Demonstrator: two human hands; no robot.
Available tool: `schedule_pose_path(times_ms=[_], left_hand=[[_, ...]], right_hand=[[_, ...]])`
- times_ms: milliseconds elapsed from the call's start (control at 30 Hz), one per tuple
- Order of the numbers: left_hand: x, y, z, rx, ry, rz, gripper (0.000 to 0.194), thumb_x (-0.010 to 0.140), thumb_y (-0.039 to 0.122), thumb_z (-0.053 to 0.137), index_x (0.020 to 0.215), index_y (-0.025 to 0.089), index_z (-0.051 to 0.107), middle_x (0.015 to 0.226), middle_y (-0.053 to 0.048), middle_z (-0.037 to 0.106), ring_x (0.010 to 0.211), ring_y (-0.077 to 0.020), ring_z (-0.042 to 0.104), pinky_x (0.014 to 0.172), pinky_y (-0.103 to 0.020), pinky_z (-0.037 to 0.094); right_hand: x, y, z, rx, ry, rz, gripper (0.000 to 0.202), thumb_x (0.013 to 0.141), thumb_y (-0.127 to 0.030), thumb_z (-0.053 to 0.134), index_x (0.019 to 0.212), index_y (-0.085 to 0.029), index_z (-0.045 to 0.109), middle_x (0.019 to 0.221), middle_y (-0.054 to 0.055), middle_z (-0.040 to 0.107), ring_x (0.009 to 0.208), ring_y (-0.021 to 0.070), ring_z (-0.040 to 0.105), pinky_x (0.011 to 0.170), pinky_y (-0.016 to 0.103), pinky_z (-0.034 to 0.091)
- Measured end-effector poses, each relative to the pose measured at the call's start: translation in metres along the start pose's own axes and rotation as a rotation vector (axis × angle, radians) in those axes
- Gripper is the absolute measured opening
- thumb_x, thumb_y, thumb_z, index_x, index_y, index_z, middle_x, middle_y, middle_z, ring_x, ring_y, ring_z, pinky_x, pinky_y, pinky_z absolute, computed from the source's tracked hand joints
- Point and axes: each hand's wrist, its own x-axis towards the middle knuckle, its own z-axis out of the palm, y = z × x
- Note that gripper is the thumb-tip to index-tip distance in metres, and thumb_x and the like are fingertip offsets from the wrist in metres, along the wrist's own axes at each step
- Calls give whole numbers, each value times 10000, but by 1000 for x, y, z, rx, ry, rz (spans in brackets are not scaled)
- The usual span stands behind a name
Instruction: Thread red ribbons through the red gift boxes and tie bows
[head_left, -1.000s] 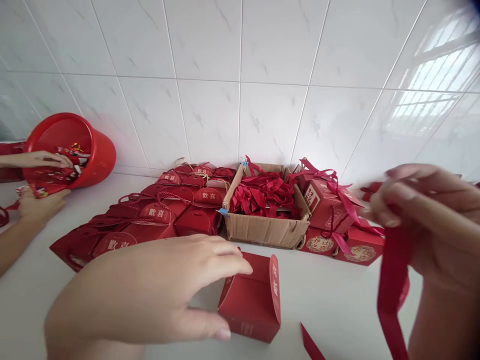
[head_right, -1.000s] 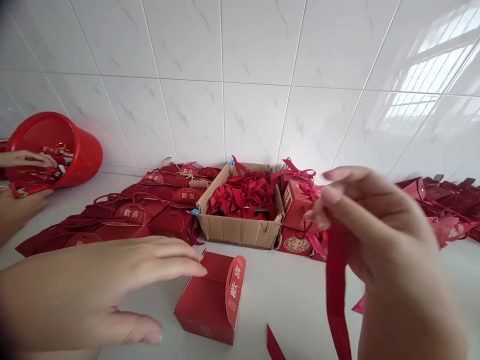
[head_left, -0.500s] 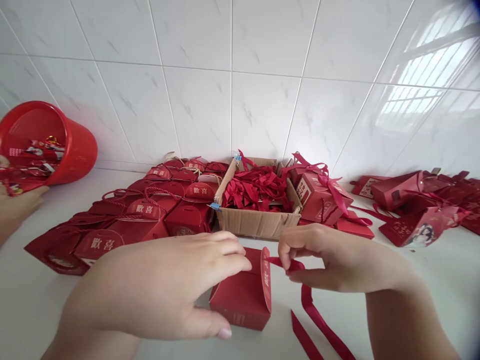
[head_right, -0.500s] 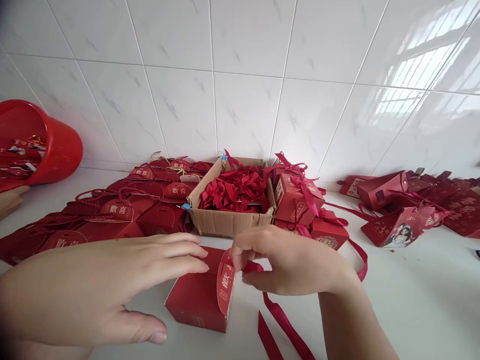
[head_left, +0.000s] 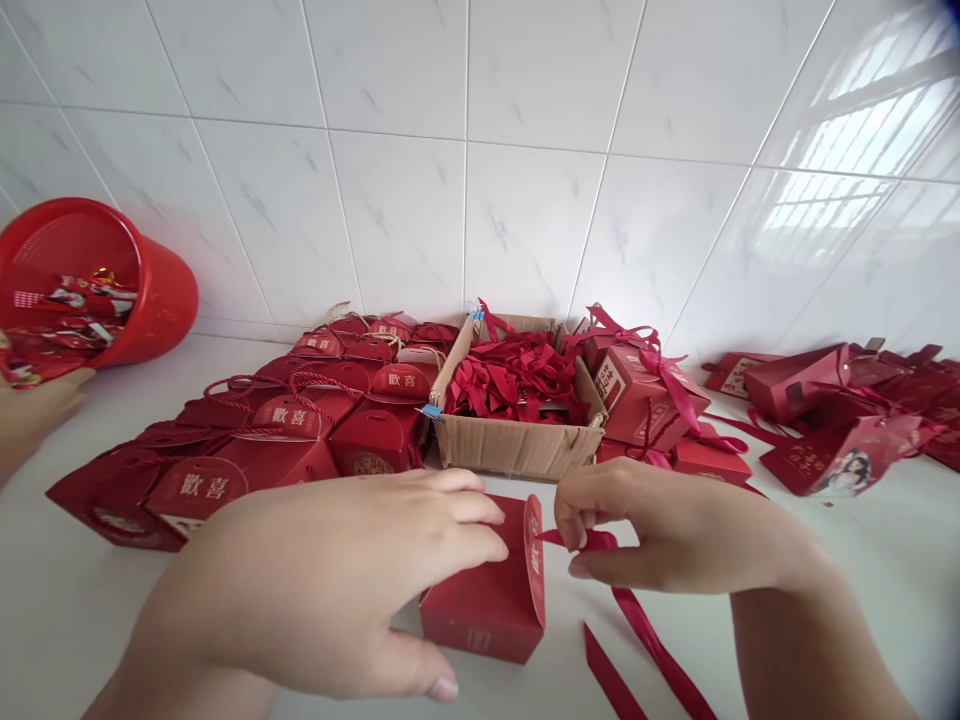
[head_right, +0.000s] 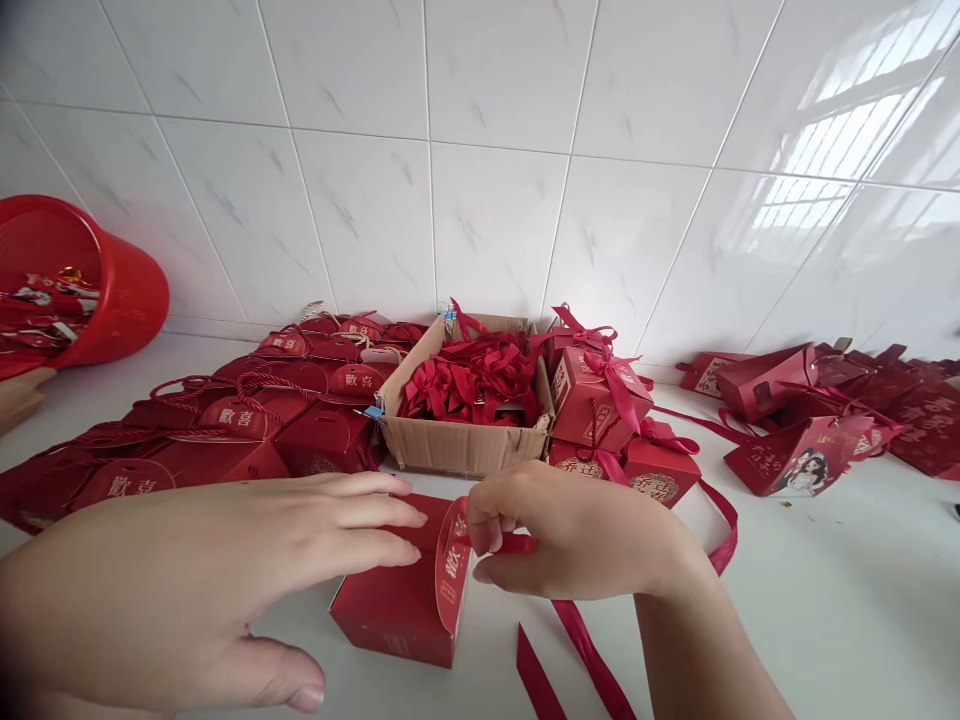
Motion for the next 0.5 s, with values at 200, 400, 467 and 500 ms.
schedule_pose_path(times_ms=[200, 400, 467, 500], left_hand=[[-2, 0, 2, -10, 6, -2, 623, 707, 435, 743, 1295, 359, 553, 1367, 20, 552, 1318, -293, 430, 1082, -392, 411], [-2, 2, 2, -8, -7, 17, 590, 710, 449, 739, 1270, 375, 568, 1318, 26, 593, 1266, -292, 487, 1055, -400, 434], [0, 4, 1, 23, -7, 12, 533, 736, 425, 717, 1249, 361, 589, 1299, 12, 607, 1227, -298, 522, 1033, -415, 452], [2, 5, 1, 40, -11, 9, 491, 751, 404, 702, 1229, 345, 609, 1280, 0, 621, 1198, -301, 545, 1019, -425, 463]], right_hand=[[2, -4, 1, 49, 19, -73, 41, 847, -179, 572, 810, -178, 554, 818, -10, 603, 732, 93, 541, 634, 178, 410], [5, -4, 3, 63, 4, -124, 58, 850, -158, 574, 804, -169, 541, 809, -23, 597, 701, 76, 520, 624, 177, 395], [6, -2, 4, 64, 14, -123, 51, 848, -171, 582, 810, -171, 549, 811, -26, 601, 708, 76, 524, 630, 176, 398], [6, -1, 5, 67, 16, -125, 45, 836, -168, 592, 812, -172, 554, 812, -27, 604, 712, 76, 528, 633, 174, 401]])
